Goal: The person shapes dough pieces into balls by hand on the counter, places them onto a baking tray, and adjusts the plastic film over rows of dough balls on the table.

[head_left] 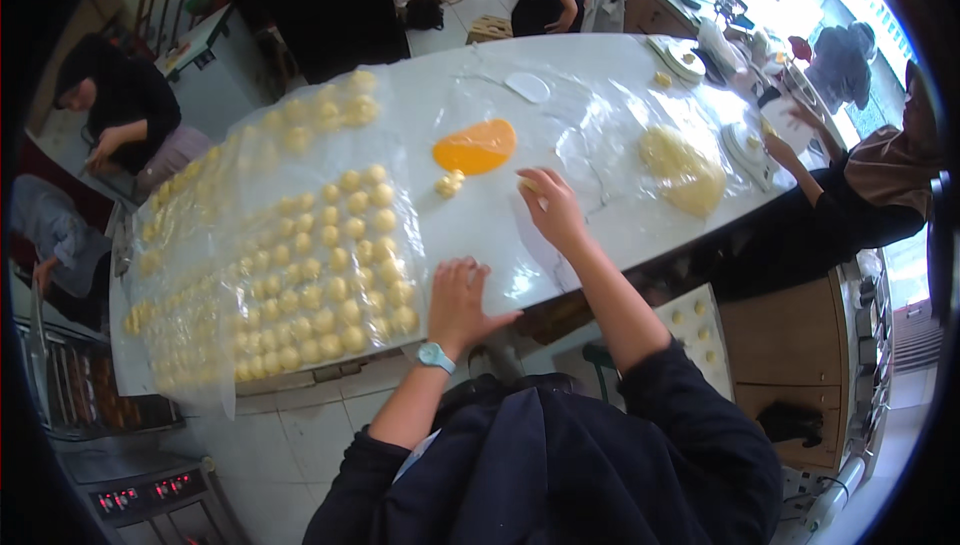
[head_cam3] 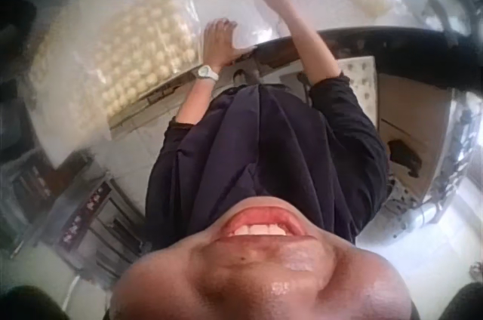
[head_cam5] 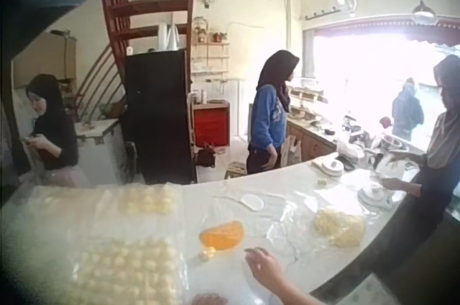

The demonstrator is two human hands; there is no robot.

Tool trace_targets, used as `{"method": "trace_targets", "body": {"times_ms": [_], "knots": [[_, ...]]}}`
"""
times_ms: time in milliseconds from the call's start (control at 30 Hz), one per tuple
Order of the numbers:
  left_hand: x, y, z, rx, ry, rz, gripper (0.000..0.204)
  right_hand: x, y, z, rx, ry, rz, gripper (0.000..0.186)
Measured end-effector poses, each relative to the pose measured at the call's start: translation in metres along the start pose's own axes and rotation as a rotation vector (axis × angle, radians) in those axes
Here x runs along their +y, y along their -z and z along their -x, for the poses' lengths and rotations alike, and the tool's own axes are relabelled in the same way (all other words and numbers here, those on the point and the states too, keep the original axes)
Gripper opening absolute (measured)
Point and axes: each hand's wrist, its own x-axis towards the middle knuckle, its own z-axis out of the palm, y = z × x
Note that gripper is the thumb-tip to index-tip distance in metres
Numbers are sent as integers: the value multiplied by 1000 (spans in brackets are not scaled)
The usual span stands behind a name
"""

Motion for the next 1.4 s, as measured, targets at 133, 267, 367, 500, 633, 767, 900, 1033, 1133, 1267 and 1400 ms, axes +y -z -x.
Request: {"method": "trace_targets", "body": {"times_ms": [133,267,367,500,633,767,900,1033,1133,1267,1400], "knots": [[1,2,-3,-43,28,52,76,-8,10,65,-103,11,107,21],[0,1,-7,9,-8,69,74,6,1,31,56,90,406,20],[0,0,-8,4,-18,58,75,3,-30,12,-40,-109,102,16],[-10,-3,-1,-19,16,109,75,3,-11,72,-338,71,-89,18],[-2,5,-4,-51,20,114,76,49,21,30,-61,84,428,16],[0,0,-10,-32,7,91,73,24,-31,-10,34,-32,180,15],[-7,-1,-4,-28,37,81,74,17,-23,47,-147,-46,-29,14],[-5,2,-4,-43,29,80,75,37,11,20,-96,-55,390,17],[0,1,-10,-89,23,95,75,32,-23,-7,23,25,288,19],[-6,-2,-5,-67,34,56,75,0,-24,48,-202,27,67,15],[-4,1,-9,-63,32,61,77,40,9,34,20,86,297,14]]}}
